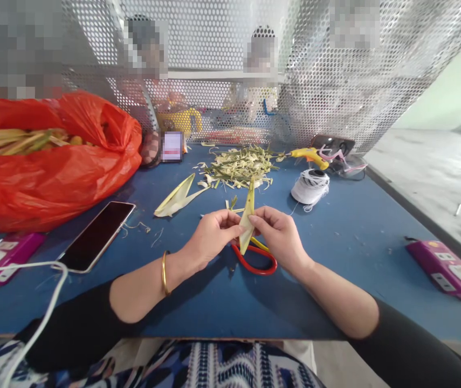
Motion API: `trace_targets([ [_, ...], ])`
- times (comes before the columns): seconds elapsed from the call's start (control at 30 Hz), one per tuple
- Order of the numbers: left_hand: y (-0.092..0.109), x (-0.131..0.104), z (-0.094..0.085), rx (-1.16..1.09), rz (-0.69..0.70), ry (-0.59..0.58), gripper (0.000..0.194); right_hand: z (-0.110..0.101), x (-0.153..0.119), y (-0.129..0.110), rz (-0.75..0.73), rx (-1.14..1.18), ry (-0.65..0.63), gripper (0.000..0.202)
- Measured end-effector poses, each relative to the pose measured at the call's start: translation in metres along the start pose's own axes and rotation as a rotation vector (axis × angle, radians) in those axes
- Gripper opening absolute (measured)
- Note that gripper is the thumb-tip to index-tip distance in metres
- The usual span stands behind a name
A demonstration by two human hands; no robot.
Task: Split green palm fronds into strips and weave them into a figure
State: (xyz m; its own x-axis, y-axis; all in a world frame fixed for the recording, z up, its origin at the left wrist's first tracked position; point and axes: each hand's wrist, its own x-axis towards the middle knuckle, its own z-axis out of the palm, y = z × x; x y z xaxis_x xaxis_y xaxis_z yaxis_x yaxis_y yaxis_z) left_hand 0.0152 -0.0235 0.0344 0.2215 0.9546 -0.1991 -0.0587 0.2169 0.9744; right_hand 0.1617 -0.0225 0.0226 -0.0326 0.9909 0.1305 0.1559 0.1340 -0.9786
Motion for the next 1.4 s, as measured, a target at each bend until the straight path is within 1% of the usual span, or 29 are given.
trace_targets([
  [0.1,-0.001,-0.002,0.003,0.042,-0.095,-0.08,0.01,-0.001,0.0,0.002,-0.019,-0.027,0.049,0.02],
  [0.2,-0.003,-0.003,0.004,0.09,-0.145,-0.103,0.009,-0.002,0.002,0.004,-0.016,-0.029,0.065,0.02],
  [0.27,-0.004,-0.004,0.004,0.1,-0.119,-0.079,0.009,-0.003,0.004,0.004,0.01,-0.008,0.052,0.021],
  [0.37,-0.005,-0.004,0.003,0.113,-0.046,-0.021,0.014,-0.004,0.006,0.003,0.05,0.004,0.007,0.022],
  [0.53,-0.007,-0.002,0.001,0.151,0.074,0.084,0.017,-0.003,0.004,0.002,0.065,0.01,-0.015,0.024],
  [0.63,-0.008,-0.002,0.001,0.151,0.076,0.101,0.018,-0.003,0.002,0.002,0.08,0.049,-0.034,0.023],
  [0.77,-0.007,-0.001,0.002,0.108,0.052,0.118,0.01,-0.002,0.001,0.002,0.077,0.053,-0.05,0.019],
  [0.93,-0.012,0.002,0.0,0.122,0.105,0.144,0.013,-0.001,0.0,0.005,0.067,-0.005,-0.1,0.02],
  [1.07,-0.014,0.003,-0.001,0.12,0.112,0.161,0.015,-0.001,0.0,0.006,0.051,-0.072,-0.044,0.017],
  [1.27,-0.014,0.003,0.003,-0.033,0.064,0.145,0.014,-0.001,-0.003,0.005,-0.009,-0.178,0.045,0.014],
  [1.4,-0.015,0.003,0.004,-0.086,0.013,0.155,0.017,0.001,-0.006,0.002,-0.063,-0.255,0.101,0.015],
])
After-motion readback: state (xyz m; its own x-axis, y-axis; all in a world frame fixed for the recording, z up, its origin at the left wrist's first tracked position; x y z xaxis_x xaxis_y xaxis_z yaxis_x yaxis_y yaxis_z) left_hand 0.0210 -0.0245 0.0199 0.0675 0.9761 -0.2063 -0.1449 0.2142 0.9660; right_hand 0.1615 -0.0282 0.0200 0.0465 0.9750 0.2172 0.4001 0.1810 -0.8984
